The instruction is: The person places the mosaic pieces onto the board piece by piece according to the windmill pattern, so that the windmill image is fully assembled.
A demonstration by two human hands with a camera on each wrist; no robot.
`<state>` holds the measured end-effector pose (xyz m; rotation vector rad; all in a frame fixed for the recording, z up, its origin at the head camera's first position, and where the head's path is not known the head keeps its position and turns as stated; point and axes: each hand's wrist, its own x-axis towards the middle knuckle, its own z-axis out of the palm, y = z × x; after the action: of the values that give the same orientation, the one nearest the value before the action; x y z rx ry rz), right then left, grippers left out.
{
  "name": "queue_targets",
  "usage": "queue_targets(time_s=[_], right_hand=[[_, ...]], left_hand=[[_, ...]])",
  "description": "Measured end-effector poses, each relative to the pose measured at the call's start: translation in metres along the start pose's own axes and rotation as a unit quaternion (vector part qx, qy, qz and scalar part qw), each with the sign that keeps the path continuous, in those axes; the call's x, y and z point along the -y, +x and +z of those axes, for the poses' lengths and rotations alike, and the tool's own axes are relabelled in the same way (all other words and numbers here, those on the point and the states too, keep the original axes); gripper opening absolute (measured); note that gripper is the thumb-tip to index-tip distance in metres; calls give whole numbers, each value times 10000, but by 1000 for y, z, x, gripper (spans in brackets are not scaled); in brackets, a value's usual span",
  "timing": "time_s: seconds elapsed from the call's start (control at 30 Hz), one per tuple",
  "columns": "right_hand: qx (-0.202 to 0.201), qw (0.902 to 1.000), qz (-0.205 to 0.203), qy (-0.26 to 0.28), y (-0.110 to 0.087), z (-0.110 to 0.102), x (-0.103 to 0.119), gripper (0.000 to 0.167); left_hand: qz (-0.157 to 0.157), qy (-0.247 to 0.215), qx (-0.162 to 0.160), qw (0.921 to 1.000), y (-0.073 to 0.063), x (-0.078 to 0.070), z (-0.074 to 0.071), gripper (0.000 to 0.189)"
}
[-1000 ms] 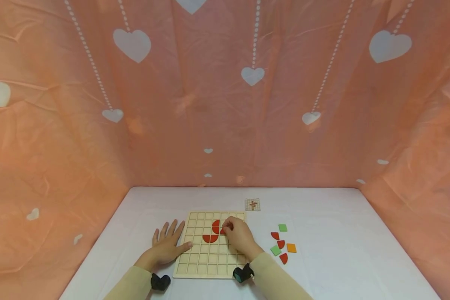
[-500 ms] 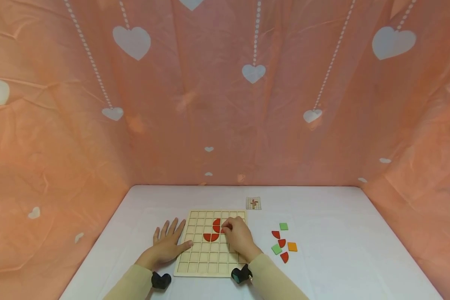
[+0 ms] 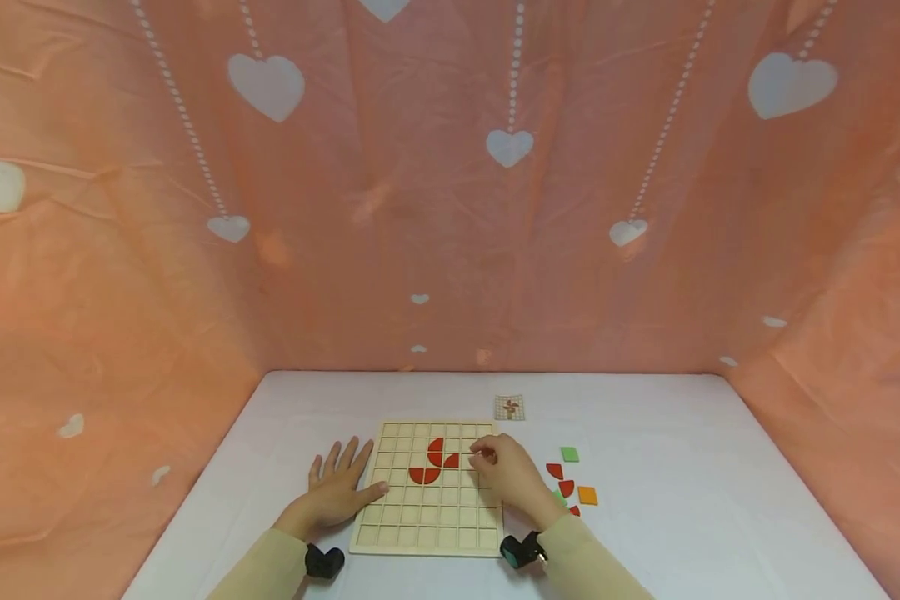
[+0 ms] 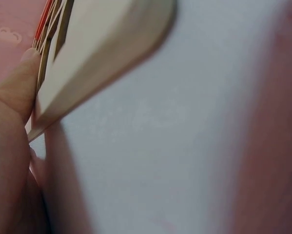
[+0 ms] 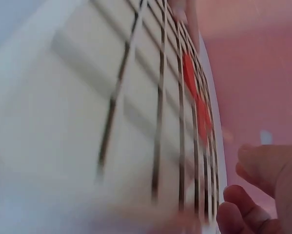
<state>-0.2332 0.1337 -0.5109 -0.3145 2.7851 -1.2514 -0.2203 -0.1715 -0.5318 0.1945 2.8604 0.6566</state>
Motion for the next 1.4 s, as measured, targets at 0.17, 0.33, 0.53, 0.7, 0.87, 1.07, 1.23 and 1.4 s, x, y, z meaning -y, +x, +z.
queue_targets(time_s=[0.17,0.33,0.53,0.7,0.87,1.07,1.23,1.4], right_hand=[[-416,9980,402,-253,-12,-35,-28,22],[-402,9966,674,-246,-29,-67,-51,29],[-235,9929,1164,23,-45,-83,-65,36],[-206,9914,1296,8,-50,-83,-71,37],[-367,9911,1265,-176,-49,-76,-74,31],[-664,9888,1168,-656,-48,-70,-73,32],[-920,9835,1239,-943,-45,-65,-68,34],[-1092,9810,1245,-1010,-39,-59,-59,30]], left_hand=[[40,-11,-65,10000,4,2,4,91],[24,-17,-149,9999,5,5,8,93],[-20,-35,-89,10000,1,4,5,93],[-14,-33,-34,10000,0,3,3,92],[26,-16,-47,10000,2,2,4,93],[57,76,-90,9999,5,5,11,92],[111,-18,-127,9999,4,3,9,93],[65,-81,-35,9999,-1,1,3,91]])
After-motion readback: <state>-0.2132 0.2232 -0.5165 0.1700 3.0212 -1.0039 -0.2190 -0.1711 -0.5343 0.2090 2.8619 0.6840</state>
